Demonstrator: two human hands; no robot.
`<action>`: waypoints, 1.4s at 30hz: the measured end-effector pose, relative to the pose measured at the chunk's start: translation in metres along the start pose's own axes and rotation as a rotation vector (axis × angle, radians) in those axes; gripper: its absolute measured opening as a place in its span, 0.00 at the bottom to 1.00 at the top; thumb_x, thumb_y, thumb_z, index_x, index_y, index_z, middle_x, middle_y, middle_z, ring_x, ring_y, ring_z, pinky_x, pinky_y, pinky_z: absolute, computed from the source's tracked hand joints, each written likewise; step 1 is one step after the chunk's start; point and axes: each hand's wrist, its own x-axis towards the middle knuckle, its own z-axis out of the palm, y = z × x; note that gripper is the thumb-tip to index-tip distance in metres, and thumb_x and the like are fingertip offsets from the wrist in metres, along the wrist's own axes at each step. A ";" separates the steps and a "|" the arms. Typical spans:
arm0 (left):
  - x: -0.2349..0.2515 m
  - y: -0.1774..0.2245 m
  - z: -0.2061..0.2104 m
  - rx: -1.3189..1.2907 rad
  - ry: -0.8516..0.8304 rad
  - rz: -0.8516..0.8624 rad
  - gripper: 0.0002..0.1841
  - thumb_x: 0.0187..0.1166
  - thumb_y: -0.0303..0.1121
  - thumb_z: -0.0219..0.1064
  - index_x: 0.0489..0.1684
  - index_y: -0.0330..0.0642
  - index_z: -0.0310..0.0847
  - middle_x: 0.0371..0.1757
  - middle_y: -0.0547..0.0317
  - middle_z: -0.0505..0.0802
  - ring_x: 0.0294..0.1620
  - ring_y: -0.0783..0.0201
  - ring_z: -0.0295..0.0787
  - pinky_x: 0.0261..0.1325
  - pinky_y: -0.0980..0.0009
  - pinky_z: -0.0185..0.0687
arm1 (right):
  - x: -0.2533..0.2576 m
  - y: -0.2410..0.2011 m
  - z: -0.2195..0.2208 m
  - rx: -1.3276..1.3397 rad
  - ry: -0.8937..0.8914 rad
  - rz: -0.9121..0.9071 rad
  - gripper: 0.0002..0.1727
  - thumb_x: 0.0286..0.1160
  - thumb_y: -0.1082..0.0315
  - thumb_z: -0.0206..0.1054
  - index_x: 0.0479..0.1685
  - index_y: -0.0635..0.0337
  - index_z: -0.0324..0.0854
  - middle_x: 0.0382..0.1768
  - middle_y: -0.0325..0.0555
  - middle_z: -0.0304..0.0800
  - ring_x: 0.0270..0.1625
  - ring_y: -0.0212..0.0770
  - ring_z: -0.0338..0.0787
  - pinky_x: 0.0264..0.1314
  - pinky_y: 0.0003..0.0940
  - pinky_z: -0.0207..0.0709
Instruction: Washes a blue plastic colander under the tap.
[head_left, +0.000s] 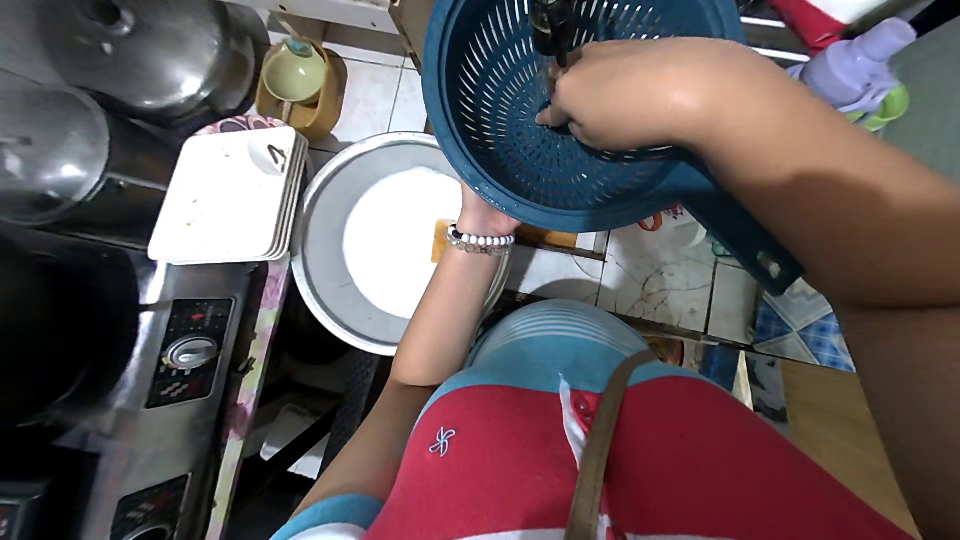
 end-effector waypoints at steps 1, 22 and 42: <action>0.000 0.000 0.000 0.001 -0.002 0.000 0.39 0.87 0.60 0.12 0.42 0.55 0.75 0.33 0.66 0.91 0.39 0.71 0.91 0.42 0.72 0.88 | -0.001 0.005 0.005 0.001 0.058 -0.051 0.18 0.76 0.68 0.56 0.56 0.59 0.90 0.51 0.63 0.90 0.58 0.67 0.88 0.57 0.65 0.80; 0.015 -0.030 -0.006 0.085 -0.109 0.077 0.38 0.90 0.53 0.12 0.40 0.57 0.78 0.32 0.68 0.94 0.33 0.75 0.92 0.32 0.77 0.87 | 0.006 0.020 0.010 0.063 -0.009 -0.023 0.23 0.78 0.66 0.52 0.65 0.51 0.89 0.58 0.60 0.90 0.62 0.65 0.88 0.61 0.67 0.78; 0.043 -0.043 -0.006 -0.057 -0.170 0.002 0.46 0.77 0.76 0.18 0.48 0.55 0.80 0.38 0.60 0.94 0.37 0.64 0.94 0.33 0.66 0.90 | 0.003 0.029 0.032 -0.062 0.092 0.008 0.14 0.75 0.64 0.60 0.46 0.52 0.91 0.37 0.55 0.90 0.46 0.63 0.91 0.44 0.67 0.82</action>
